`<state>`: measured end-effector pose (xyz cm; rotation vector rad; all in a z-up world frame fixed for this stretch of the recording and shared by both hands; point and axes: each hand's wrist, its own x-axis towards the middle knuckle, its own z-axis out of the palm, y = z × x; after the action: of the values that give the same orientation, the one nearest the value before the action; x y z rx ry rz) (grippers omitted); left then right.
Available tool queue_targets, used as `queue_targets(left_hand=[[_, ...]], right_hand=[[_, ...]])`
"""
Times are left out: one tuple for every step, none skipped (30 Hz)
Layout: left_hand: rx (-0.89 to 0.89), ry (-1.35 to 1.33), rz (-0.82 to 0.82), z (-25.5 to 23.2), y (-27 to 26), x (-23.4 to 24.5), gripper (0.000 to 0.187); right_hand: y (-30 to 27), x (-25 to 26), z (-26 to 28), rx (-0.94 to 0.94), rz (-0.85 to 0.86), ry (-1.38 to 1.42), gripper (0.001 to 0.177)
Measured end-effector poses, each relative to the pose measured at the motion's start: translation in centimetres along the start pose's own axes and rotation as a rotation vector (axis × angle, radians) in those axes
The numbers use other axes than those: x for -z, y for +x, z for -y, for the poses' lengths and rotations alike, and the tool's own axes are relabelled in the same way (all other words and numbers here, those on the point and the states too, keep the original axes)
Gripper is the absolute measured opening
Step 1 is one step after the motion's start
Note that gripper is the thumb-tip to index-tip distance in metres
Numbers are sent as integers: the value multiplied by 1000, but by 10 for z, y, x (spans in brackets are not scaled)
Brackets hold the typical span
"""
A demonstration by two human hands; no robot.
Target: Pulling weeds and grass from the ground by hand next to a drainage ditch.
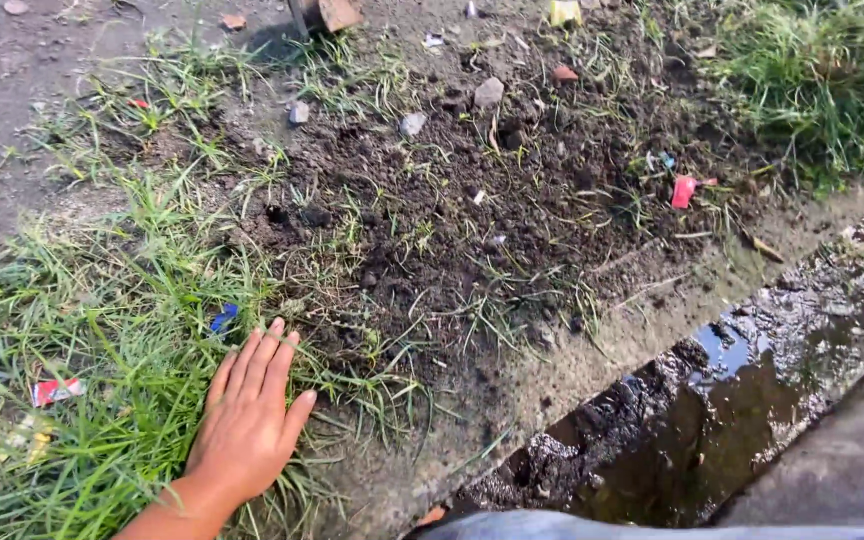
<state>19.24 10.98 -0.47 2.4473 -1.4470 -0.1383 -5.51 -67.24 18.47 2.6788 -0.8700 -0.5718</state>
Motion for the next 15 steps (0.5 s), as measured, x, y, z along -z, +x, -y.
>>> queue_targets(left_hand=[[-13,-16,-17,-1,-2,1,71],[-26,-27,-49,1,-1,1,71],[-30,-21,-62,3,0,2,71],[-24,-25,-55,3,-1,1,71],[-19,-29,-49,3,-2,1,72],[-32,-30,-58,4,-2,1,72],[-36,-11,-47,4,-2,1,69],[-31,5,-40,4,-3,1,67],[-35,3,-52,2,-2,6,67],[-43,-37,-24,1,-3,13,66],[-51,-77,4,1,-3,20,65],[-54,-77,-3,3,-8,19,65],[-79,-85,-44,4,-12,19,52],[-106,-95,-81,5,-16,19,41],[-111,-97,-84,3,-17,25,41]], right_hand=[[-52,-33,50,26,-33,-87,27],[-78,-15,107,51,-81,-177,28],[-86,12,147,74,-128,-267,29],[-102,24,196,98,-172,-364,30],[-128,19,249,121,-215,-461,32],[-155,-9,292,106,-218,-464,32],[-178,-16,347,-73,-146,161,24],[-194,5,408,-234,-70,783,26],[-211,3,442,-235,-82,778,26],[-226,3,477,-217,-57,917,25],[-242,2,514,-195,-31,1057,25],[-252,-1,537,-195,-38,1055,25],[-261,-5,559,-73,-102,1075,27],[-272,-10,580,45,-162,1091,31],[-279,0,592,41,-166,1089,31]])
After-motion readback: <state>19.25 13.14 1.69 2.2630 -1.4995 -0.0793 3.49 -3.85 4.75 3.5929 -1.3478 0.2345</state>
